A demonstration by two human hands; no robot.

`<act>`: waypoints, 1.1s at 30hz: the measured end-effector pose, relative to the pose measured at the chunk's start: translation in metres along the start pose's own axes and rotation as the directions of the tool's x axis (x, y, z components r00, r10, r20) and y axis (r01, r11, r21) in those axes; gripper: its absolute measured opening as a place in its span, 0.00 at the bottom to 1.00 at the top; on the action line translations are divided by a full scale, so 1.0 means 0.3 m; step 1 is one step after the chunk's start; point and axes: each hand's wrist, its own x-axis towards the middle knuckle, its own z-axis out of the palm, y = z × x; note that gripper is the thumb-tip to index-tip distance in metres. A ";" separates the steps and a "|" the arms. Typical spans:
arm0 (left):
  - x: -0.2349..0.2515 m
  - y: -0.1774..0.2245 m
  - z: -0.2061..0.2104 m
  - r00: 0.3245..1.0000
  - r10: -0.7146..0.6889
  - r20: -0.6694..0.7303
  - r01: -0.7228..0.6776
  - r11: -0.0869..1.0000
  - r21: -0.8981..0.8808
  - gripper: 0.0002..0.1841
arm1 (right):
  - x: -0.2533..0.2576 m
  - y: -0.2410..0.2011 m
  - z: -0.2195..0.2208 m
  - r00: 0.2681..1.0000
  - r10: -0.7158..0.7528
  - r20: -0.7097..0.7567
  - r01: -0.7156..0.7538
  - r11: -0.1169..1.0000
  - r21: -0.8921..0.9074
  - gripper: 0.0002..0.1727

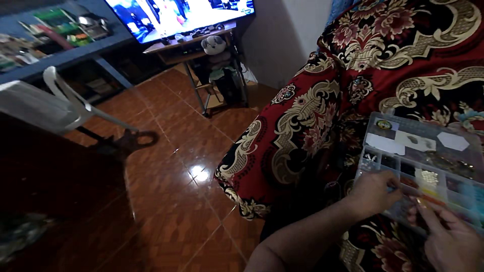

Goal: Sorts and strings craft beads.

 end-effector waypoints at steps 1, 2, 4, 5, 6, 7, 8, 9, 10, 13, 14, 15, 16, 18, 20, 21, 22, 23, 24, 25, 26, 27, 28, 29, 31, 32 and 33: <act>-0.001 0.003 -0.004 1.000 -0.022 0.007 0.023 0.998 -0.058 0.11 | 0.000 0.002 0.001 1.000 -0.004 0.000 0.004 1.000 0.000 0.09; 0.000 0.003 -0.005 0.999 -0.042 0.010 0.043 0.994 -0.104 0.12 | 0.000 0.006 0.001 1.000 -0.006 -0.002 0.006 1.000 0.002 0.09; 0.001 0.001 -0.004 0.997 -0.073 0.012 0.074 0.980 -0.185 0.12 | 0.000 0.014 0.000 1.000 -0.010 -0.005 0.010 1.000 0.014 0.09; 0.002 -0.001 -0.003 0.997 -0.081 0.010 0.081 0.970 -0.230 0.13 | 0.000 0.015 0.000 1.000 -0.014 -0.001 0.014 1.000 0.012 0.08; 0.003 0.000 -0.003 0.996 -0.088 0.015 0.089 0.960 -0.267 0.13 | 0.000 0.012 0.001 1.000 -0.016 0.003 0.016 1.000 0.012 0.08; 0.003 0.000 -0.004 0.995 -0.092 0.023 0.095 0.949 -0.300 0.14 | -0.002 0.008 0.003 1.000 -0.017 0.004 0.017 1.000 0.012 0.08; 0.003 0.000 -0.003 0.995 -0.092 0.024 0.094 0.940 -0.329 0.13 | -0.006 0.004 0.007 1.000 -0.013 0.003 0.013 1.000 0.011 0.08; 0.003 -0.003 -0.001 0.996 -0.088 0.023 0.091 0.931 -0.353 0.12 | -0.008 0.002 0.009 1.000 -0.008 0.002 0.008 1.000 0.015 0.09; 0.003 -0.005 0.001 0.996 -0.089 0.024 0.092 0.921 -0.378 0.12 | -0.009 0.001 0.011 1.000 -0.003 0.002 0.003 1.000 0.023 0.09; 0.003 -0.010 0.009 0.991 -0.122 0.047 0.130 0.868 -0.480 0.11 | -0.011 0.002 0.017 1.000 -0.002 0.004 0.001 1.000 0.028 0.09; 0.002 -0.014 0.015 0.989 -0.135 0.051 0.142 0.840 -0.523 0.11 | -0.012 0.004 0.017 1.000 0.000 0.003 0.000 1.000 0.031 0.09; 0.002 -0.016 0.019 0.987 -0.148 0.059 0.156 0.812 -0.562 0.11 | -0.014 0.004 0.018 1.000 0.002 0.005 -0.002 0.999 0.032 0.09; 0.002 -0.017 0.023 0.985 -0.161 0.068 0.169 0.787 -0.593 0.10 | -0.014 0.004 0.018 1.000 0.003 0.007 -0.003 0.999 0.037 0.09; 0.002 -0.016 0.027 0.979 -0.183 0.090 0.198 0.749 -0.632 0.10 | -0.017 0.005 0.020 1.000 -0.004 0.014 0.003 0.999 0.044 0.09; 0.001 -0.018 0.031 0.975 -0.198 0.101 0.215 0.723 -0.657 0.10 | -0.018 0.007 0.021 1.000 -0.009 0.019 0.008 0.998 0.058 0.10; 0.002 -0.019 0.033 0.972 -0.207 0.108 0.225 0.711 -0.666 0.10 | -0.019 0.006 0.022 1.000 -0.010 0.021 0.008 0.998 0.059 0.10; 0.001 -0.016 0.033 0.969 -0.218 0.121 0.241 0.701 -0.671 0.10 | -0.019 0.005 0.023 1.000 -0.012 0.021 0.011 0.998 0.059 0.10; 0.001 -0.012 0.032 0.965 -0.228 0.132 0.256 0.689 -0.678 0.11 | -0.020 0.006 0.023 1.000 -0.013 0.023 0.011 0.998 0.059 0.10; -0.001 -0.007 0.030 0.961 -0.239 0.142 0.270 0.679 -0.683 0.11 | -0.021 0.006 0.023 1.000 -0.016 0.026 0.015 0.998 0.057 0.10; -0.003 -0.003 0.029 0.957 -0.249 0.147 0.280 0.670 -0.688 0.10 | -0.021 0.007 0.023 0.999 -0.018 0.029 0.017 0.998 0.056 0.10; -0.003 0.000 0.029 0.955 -0.254 0.154 0.288 0.656 -0.698 0.10 | -0.021 0.008 0.023 0.999 -0.021 0.034 0.019 0.998 0.052 0.10; -0.003 0.002 0.030 0.952 -0.260 0.161 0.295 0.641 -0.709 0.10 | -0.021 0.008 0.023 0.999 -0.021 0.036 0.020 0.999 0.048 0.09; -0.003 0.004 0.033 0.949 -0.264 0.170 0.303 0.627 -0.718 0.10 | -0.022 0.008 0.023 0.999 -0.022 0.034 0.021 0.999 0.046 0.10; -0.001 0.004 0.036 0.946 -0.266 0.183 0.313 0.618 -0.721 0.10 | -0.023 0.009 0.022 0.999 -0.021 0.030 0.019 0.999 0.048 0.10; 0.000 0.009 0.040 0.941 -0.267 0.208 0.332 0.603 -0.725 0.11 | -0.026 0.006 0.019 1.000 -0.013 0.022 0.012 1.000 0.028 0.09; 0.000 0.011 0.041 0.939 -0.269 0.213 0.336 0.595 -0.730 0.11 | -0.027 0.005 0.020 1.000 -0.013 0.013 0.013 1.000 0.003 0.09; -0.001 0.012 0.042 0.937 -0.274 0.217 0.341 0.581 -0.739 0.11 | -0.029 0.004 0.023 1.000 -0.021 0.003 0.021 1.000 -0.021 0.08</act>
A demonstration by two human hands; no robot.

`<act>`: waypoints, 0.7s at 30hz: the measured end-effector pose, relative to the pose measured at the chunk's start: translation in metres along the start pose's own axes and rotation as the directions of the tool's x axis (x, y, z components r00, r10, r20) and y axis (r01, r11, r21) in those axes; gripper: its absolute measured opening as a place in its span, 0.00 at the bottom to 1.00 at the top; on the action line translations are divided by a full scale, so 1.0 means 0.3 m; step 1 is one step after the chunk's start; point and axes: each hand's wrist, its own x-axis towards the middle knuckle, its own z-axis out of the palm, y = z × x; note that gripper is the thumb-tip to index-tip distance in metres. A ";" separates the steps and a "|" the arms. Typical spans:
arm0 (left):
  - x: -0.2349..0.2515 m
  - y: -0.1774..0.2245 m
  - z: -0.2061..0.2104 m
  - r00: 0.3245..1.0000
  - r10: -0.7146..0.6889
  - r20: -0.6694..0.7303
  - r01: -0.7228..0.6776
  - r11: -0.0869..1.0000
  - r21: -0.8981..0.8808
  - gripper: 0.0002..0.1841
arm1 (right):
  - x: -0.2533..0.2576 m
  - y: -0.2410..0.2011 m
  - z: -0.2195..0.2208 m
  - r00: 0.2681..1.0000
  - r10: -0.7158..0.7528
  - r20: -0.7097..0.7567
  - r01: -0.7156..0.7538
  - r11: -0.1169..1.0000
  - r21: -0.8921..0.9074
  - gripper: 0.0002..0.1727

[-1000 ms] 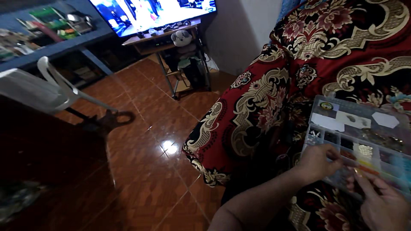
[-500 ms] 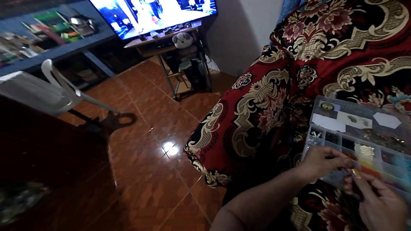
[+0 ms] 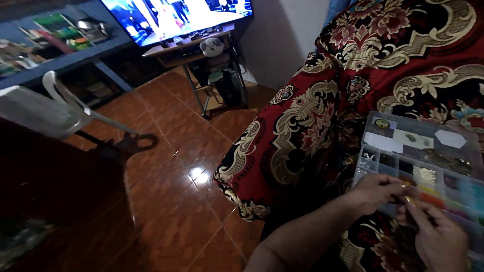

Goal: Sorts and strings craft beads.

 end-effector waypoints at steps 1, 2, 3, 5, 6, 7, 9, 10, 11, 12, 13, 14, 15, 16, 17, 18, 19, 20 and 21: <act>-0.003 0.001 0.001 1.000 -0.008 0.001 0.008 1.000 -0.018 0.11 | -0.002 -0.002 0.004 1.000 -0.015 -0.008 0.015 1.000 -0.028 0.08; -0.006 0.002 0.003 1.000 -0.020 0.002 0.021 0.999 -0.041 0.12 | -0.003 -0.002 0.007 0.999 -0.044 -0.020 0.043 0.998 -0.055 0.08; -0.011 0.005 0.007 0.999 -0.035 0.009 0.035 0.997 -0.068 0.12 | -0.005 0.000 0.008 0.997 -0.075 -0.032 0.073 0.994 -0.077 0.09; -0.018 0.008 0.011 0.998 -0.046 0.038 0.050 0.992 -0.119 0.12 | -0.005 0.006 0.011 0.990 -0.125 -0.071 0.118 0.988 -0.098 0.10; -0.019 0.006 0.008 0.997 -0.050 0.060 0.058 0.989 -0.137 0.12 | -0.006 0.008 0.014 0.986 -0.139 -0.091 0.130 0.987 -0.099 0.10; -0.017 0.002 0.004 0.995 -0.059 0.081 0.071 0.985 -0.154 0.13 | -0.007 0.007 0.015 0.983 -0.147 -0.107 0.137 0.986 -0.095 0.10; -0.010 -0.010 -0.003 0.990 -0.087 0.111 0.106 0.978 -0.180 0.14 | -0.008 -0.003 0.018 0.981 -0.139 -0.132 0.128 0.988 -0.088 0.11; -0.009 -0.013 -0.006 0.988 -0.105 0.116 0.126 0.974 -0.188 0.14 | -0.009 -0.008 0.019 0.982 -0.129 -0.140 0.118 0.989 -0.087 0.10; -0.008 -0.015 -0.007 0.985 -0.126 0.118 0.148 0.970 -0.196 0.14 | -0.010 -0.012 0.020 0.983 -0.117 -0.145 0.106 0.991 -0.083 0.10; -0.006 -0.018 -0.011 0.982 -0.144 0.124 0.168 0.964 -0.206 0.14 | -0.011 -0.016 0.022 0.983 -0.106 -0.151 0.095 0.992 -0.077 0.10; -0.005 -0.021 -0.013 0.979 -0.158 0.128 0.183 0.959 -0.218 0.14 | -0.012 -0.021 0.024 0.983 -0.095 -0.158 0.084 0.994 -0.073 0.10; -0.006 -0.021 -0.015 0.977 -0.168 0.132 0.195 0.954 -0.227 0.15 | -0.014 -0.027 0.025 0.984 -0.080 -0.162 0.069 0.995 -0.076 0.10; -0.007 -0.021 -0.017 0.975 -0.180 0.129 0.206 0.951 -0.228 0.15 | -0.015 -0.033 0.026 0.985 -0.067 -0.162 0.055 0.995 -0.082 0.10; -0.009 -0.017 -0.016 0.973 -0.193 0.123 0.217 0.950 -0.225 0.15 | -0.015 -0.032 0.027 0.985 -0.064 -0.162 0.051 0.995 -0.086 0.10; -0.011 -0.015 -0.015 0.973 -0.202 0.114 0.223 0.949 -0.223 0.15 | -0.014 -0.029 0.026 0.985 -0.060 -0.160 0.048 0.996 -0.078 0.09; -0.013 -0.013 -0.012 0.973 -0.205 0.109 0.224 0.949 -0.220 0.15 | -0.013 -0.026 0.025 0.986 -0.058 -0.159 0.047 0.997 -0.068 0.09; -0.014 -0.012 -0.010 0.972 -0.207 0.106 0.226 0.949 -0.220 0.15 | -0.012 -0.025 0.025 0.985 -0.059 -0.161 0.049 0.997 -0.065 0.08; -0.012 -0.014 -0.011 0.972 -0.210 0.106 0.229 0.947 -0.225 0.15 | -0.012 -0.023 0.026 0.984 -0.061 -0.165 0.050 0.996 -0.067 0.08; -0.011 -0.015 -0.012 0.972 -0.212 0.104 0.231 0.946 -0.230 0.15 | -0.011 -0.021 0.027 0.984 -0.065 -0.168 0.054 0.996 -0.072 0.08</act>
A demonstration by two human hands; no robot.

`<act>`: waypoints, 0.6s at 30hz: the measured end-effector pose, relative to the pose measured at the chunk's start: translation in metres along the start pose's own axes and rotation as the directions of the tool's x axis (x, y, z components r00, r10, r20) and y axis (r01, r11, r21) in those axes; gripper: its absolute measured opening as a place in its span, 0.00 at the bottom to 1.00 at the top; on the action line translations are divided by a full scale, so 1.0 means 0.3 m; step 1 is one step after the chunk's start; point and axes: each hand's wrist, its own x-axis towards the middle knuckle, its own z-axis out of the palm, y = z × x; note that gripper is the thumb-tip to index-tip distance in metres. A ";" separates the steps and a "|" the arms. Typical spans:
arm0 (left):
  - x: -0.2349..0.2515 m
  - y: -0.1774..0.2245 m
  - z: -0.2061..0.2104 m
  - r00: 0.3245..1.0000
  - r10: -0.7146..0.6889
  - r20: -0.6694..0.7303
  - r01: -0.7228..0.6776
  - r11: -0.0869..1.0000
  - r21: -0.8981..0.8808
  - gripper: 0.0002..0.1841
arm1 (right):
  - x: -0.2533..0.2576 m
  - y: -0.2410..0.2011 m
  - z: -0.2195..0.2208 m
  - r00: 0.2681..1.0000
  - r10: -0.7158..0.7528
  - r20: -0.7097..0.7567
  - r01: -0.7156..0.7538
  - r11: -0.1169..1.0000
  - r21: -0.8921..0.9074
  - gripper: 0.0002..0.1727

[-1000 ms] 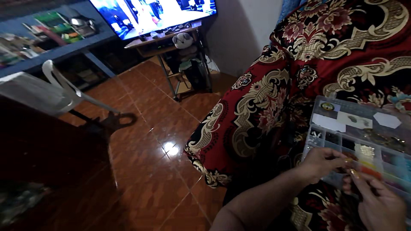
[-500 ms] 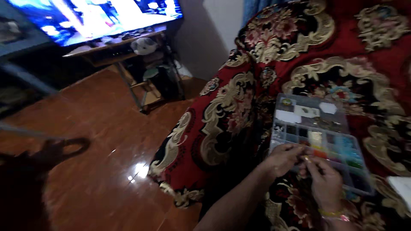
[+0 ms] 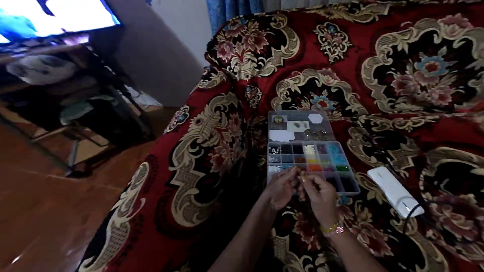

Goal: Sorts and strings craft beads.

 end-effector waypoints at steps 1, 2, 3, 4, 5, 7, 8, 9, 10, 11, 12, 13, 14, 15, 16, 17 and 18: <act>0.001 -0.001 -0.001 1.000 -0.001 -0.006 0.001 1.000 -0.010 0.14 | 0.000 0.001 0.002 1.000 -0.004 -0.004 0.004 1.000 -0.003 0.08; 0.002 -0.001 -0.002 1.000 -0.001 -0.011 0.001 1.000 -0.013 0.14 | 0.001 0.003 0.004 1.000 -0.004 -0.006 0.004 1.000 -0.004 0.07; 0.003 0.000 -0.002 1.000 -0.004 -0.014 0.003 1.000 -0.013 0.13 | 0.001 0.004 0.005 1.000 -0.001 -0.007 0.001 1.000 -0.002 0.07; 0.004 0.000 -0.002 1.000 -0.005 -0.009 0.005 1.000 -0.013 0.13 | 0.002 0.004 0.005 1.000 0.001 -0.007 -0.001 1.000 0.002 0.07; 0.004 0.000 -0.003 1.000 -0.006 -0.002 0.006 1.000 -0.017 0.13 | 0.002 0.005 0.007 1.000 -0.001 -0.009 0.001 1.000 0.006 0.07; 0.003 0.002 -0.006 1.000 -0.005 0.005 0.005 0.999 -0.040 0.13 | 0.003 0.005 0.011 1.000 0.002 -0.017 -0.002 1.000 0.015 0.07; 0.003 0.003 -0.007 1.000 -0.006 0.005 0.006 0.999 -0.046 0.13 | 0.003 0.005 0.014 1.000 0.002 -0.020 -0.001 1.000 0.020 0.07; 0.003 0.002 -0.009 1.000 -0.004 0.008 0.005 0.999 -0.048 0.13 | 0.004 0.005 0.015 1.000 -0.003 -0.022 0.003 1.000 0.023 0.07; 0.005 0.001 -0.011 1.000 -0.002 0.015 0.002 0.999 -0.047 0.13 | 0.004 0.005 0.016 1.000 -0.013 -0.024 0.014 1.000 0.023 0.07; 0.005 -0.001 -0.013 1.000 -0.001 0.020 0.002 0.999 -0.047 0.13 | 0.004 0.007 0.017 0.999 -0.025 -0.027 0.025 0.999 0.020 0.07; 0.006 -0.002 -0.015 1.000 -0.003 0.023 0.004 0.999 -0.051 0.13 | 0.003 0.008 0.017 0.999 -0.032 -0.027 0.033 0.999 0.013 0.07; 0.006 -0.004 -0.016 1.000 -0.004 0.025 0.005 0.998 -0.063 0.13 | 0.002 0.006 0.018 0.999 -0.037 -0.029 0.037 0.999 0.008 0.07; 0.007 -0.005 -0.018 1.000 -0.005 0.028 0.007 0.997 -0.080 0.14 | 0.002 0.005 0.019 0.999 -0.040 -0.028 0.040 0.999 0.005 0.06; 0.008 -0.005 -0.021 0.999 -0.006 0.031 0.009 0.995 -0.096 0.14 | 0.002 0.006 0.020 0.999 -0.044 -0.028 0.044 0.999 0.005 0.06; 0.008 -0.004 -0.022 1.000 -0.011 0.029 0.013 0.995 -0.103 0.14 | 0.003 0.007 0.022 0.999 -0.046 -0.027 0.046 0.999 0.008 0.06; 0.007 -0.002 -0.023 1.000 -0.014 0.027 0.017 0.995 -0.100 0.14 | 0.002 0.008 0.024 0.999 -0.045 -0.025 0.045 0.999 0.007 0.07; 0.006 -0.001 -0.021 1.000 -0.013 0.024 0.016 0.995 -0.094 0.14 | 0.001 0.008 0.023 0.999 -0.041 -0.027 0.041 0.999 0.001 0.06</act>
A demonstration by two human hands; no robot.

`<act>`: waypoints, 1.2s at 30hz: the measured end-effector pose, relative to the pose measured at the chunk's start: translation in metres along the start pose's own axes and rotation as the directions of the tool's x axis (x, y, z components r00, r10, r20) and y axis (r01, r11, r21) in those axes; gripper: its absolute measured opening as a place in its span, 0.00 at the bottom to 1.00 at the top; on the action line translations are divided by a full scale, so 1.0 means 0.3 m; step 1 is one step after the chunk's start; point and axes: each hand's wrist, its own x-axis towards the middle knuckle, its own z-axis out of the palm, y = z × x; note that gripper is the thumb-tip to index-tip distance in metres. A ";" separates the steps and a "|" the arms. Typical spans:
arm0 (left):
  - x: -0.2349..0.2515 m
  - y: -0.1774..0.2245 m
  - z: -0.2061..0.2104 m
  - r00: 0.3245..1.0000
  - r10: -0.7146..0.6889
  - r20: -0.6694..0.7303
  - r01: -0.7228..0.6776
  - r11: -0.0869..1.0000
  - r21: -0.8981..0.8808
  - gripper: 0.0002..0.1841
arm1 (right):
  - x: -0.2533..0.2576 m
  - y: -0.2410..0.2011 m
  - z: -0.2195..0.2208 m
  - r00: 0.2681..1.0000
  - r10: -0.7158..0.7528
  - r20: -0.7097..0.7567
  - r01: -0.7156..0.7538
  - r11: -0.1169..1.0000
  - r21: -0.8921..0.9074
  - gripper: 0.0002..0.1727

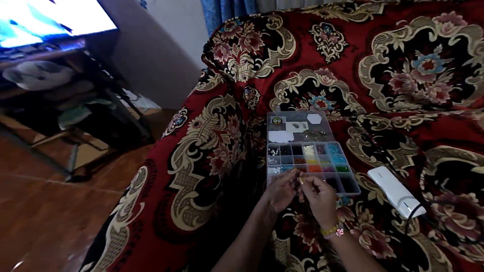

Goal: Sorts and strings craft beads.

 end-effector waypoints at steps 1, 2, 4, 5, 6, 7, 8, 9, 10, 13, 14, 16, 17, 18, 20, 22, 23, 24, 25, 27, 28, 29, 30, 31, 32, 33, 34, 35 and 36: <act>-0.001 0.001 0.005 1.000 0.010 -0.006 -0.010 1.000 0.011 0.12 | -0.002 0.000 -0.003 1.000 0.002 -0.003 -0.002 1.000 -0.016 0.06; -0.003 0.003 0.009 0.999 0.034 -0.014 -0.034 0.999 0.029 0.11 | -0.003 0.000 -0.006 1.000 -0.001 -0.003 0.001 1.000 -0.030 0.07; -0.010 0.009 0.011 0.993 0.113 -0.015 -0.111 0.990 0.082 0.11 | -0.005 -0.001 -0.008 1.000 -0.020 0.010 0.021 0.998 -0.057 0.08; -0.011 0.012 0.010 0.988 0.150 -0.025 -0.146 0.984 0.102 0.11 | -0.006 0.002 -0.011 0.999 -0.034 0.021 0.035 0.996 -0.077 0.09; -0.012 0.015 0.007 0.984 0.175 -0.040 -0.169 0.979 0.114 0.10 | -0.006 0.007 -0.013 0.998 -0.050 0.036 0.053 0.994 -0.091 0.10; -0.012 0.019 0.004 0.981 0.188 -0.054 -0.180 0.976 0.122 0.10 | -0.007 0.011 -0.015 0.997 -0.063 0.051 0.068 0.993 -0.096 0.10; -0.011 0.022 0.003 0.979 0.192 -0.072 -0.183 0.976 0.117 0.09 | -0.007 0.014 -0.017 0.995 -0.068 0.068 0.074 0.993 -0.093 0.10; -0.011 0.025 0.004 0.977 0.193 -0.088 -0.183 0.977 0.110 0.09 | -0.007 0.016 -0.016 0.995 -0.069 0.076 0.076 0.993 -0.085 0.09; -0.011 0.026 0.005 0.977 0.193 -0.095 -0.183 0.978 0.105 0.09 | -0.007 0.019 -0.017 0.994 -0.071 0.082 0.077 0.994 -0.075 0.09; -0.011 0.028 0.009 0.978 0.194 -0.073 -0.184 0.974 0.132 0.09 | -0.008 0.008 -0.018 0.994 -0.075 0.085 0.081 0.994 -0.074 0.08; -0.012 0.030 0.012 0.978 0.198 -0.069 -0.186 0.972 0.146 0.09 | -0.008 0.005 -0.018 0.993 -0.078 0.083 0.084 0.994 -0.065 0.08; -0.012 0.030 0.016 0.976 0.206 -0.067 -0.192 0.966 0.173 0.08 | -0.009 0.008 -0.018 0.994 -0.074 0.085 0.077 0.996 -0.033 0.07; -0.013 0.031 0.018 0.975 0.209 -0.069 -0.193 0.963 0.186 0.08 | -0.009 0.009 -0.017 0.993 -0.074 0.090 0.077 0.997 -0.024 0.06; -0.013 0.032 0.019 0.975 0.209 -0.074 -0.191 0.962 0.197 0.08 | -0.008 0.011 -0.018 0.993 -0.077 0.094 0.080 0.997 -0.022 0.06; -0.008 0.029 0.014 0.973 0.217 -0.073 -0.198 0.958 0.210 0.08 | -0.007 0.017 -0.020 0.991 -0.084 0.100 0.085 0.996 -0.013 0.06; -0.004 0.026 0.011 0.969 0.238 -0.074 -0.216 0.950 0.226 0.08 | -0.006 0.016 -0.023 0.991 -0.081 0.103 0.081 0.997 0.001 0.06; -0.004 0.026 0.012 0.966 0.245 -0.077 -0.222 0.947 0.233 0.08 | -0.006 0.016 -0.023 0.992 -0.082 0.099 0.081 0.997 0.012 0.06; -0.003 0.025 0.014 0.964 0.255 -0.080 -0.229 0.944 0.238 0.08 | -0.005 0.016 -0.023 0.992 -0.081 0.097 0.079 0.997 0.017 0.06; -0.002 0.023 0.015 0.961 0.264 -0.083 -0.237 0.941 0.243 0.08 | -0.005 0.014 -0.024 0.992 -0.079 0.098 0.077 0.997 0.020 0.06; 0.002 0.018 0.013 0.955 0.281 -0.096 -0.251 0.936 0.246 0.08 | -0.004 0.014 -0.026 0.992 -0.077 0.099 0.074 0.997 0.031 0.07; 0.004 0.016 0.012 0.952 0.289 -0.100 -0.258 0.935 0.246 0.07 | -0.004 0.013 -0.026 0.992 -0.075 0.096 0.072 0.997 0.037 0.07; 0.007 0.015 0.011 0.951 0.293 -0.104 -0.261 0.934 0.245 0.07 | -0.004 0.011 -0.025 0.993 -0.074 0.093 0.071 0.997 0.037 0.07; 0.007 0.015 0.012 0.950 0.293 -0.107 -0.260 0.934 0.243 0.07 | -0.004 0.010 -0.025 0.993 -0.072 0.091 0.069 0.997 0.033 0.07; 0.007 0.016 0.013 0.950 0.291 -0.110 -0.258 0.935 0.244 0.07 | -0.004 0.009 -0.025 0.994 -0.068 0.089 0.066 0.997 0.028 0.07; 0.008 0.016 0.014 0.951 0.289 -0.112 -0.256 0.935 0.245 0.07 | -0.003 0.011 -0.025 0.994 -0.068 0.087 0.066 0.997 0.027 0.06; 0.008 0.015 0.013 0.950 0.292 -0.111 -0.258 0.935 0.243 0.06 | -0.003 0.013 -0.025 0.994 -0.071 0.087 0.068 0.997 0.030 0.07; 0.010 0.014 0.011 0.949 0.297 -0.108 -0.264 0.934 0.241 0.06 | -0.002 0.018 -0.026 0.993 -0.075 0.089 0.072 0.997 0.035 0.07; 0.010 0.012 0.011 0.947 0.303 -0.107 -0.271 0.932 0.242 0.06 | -0.002 0.022 -0.027 0.993 -0.081 0.092 0.078 0.996 0.035 0.07; 0.011 0.011 0.011 0.946 0.307 -0.106 -0.273 0.929 0.248 0.06 | -0.002 0.026 -0.028 0.992 -0.085 0.094 0.082 0.996 0.033 0.07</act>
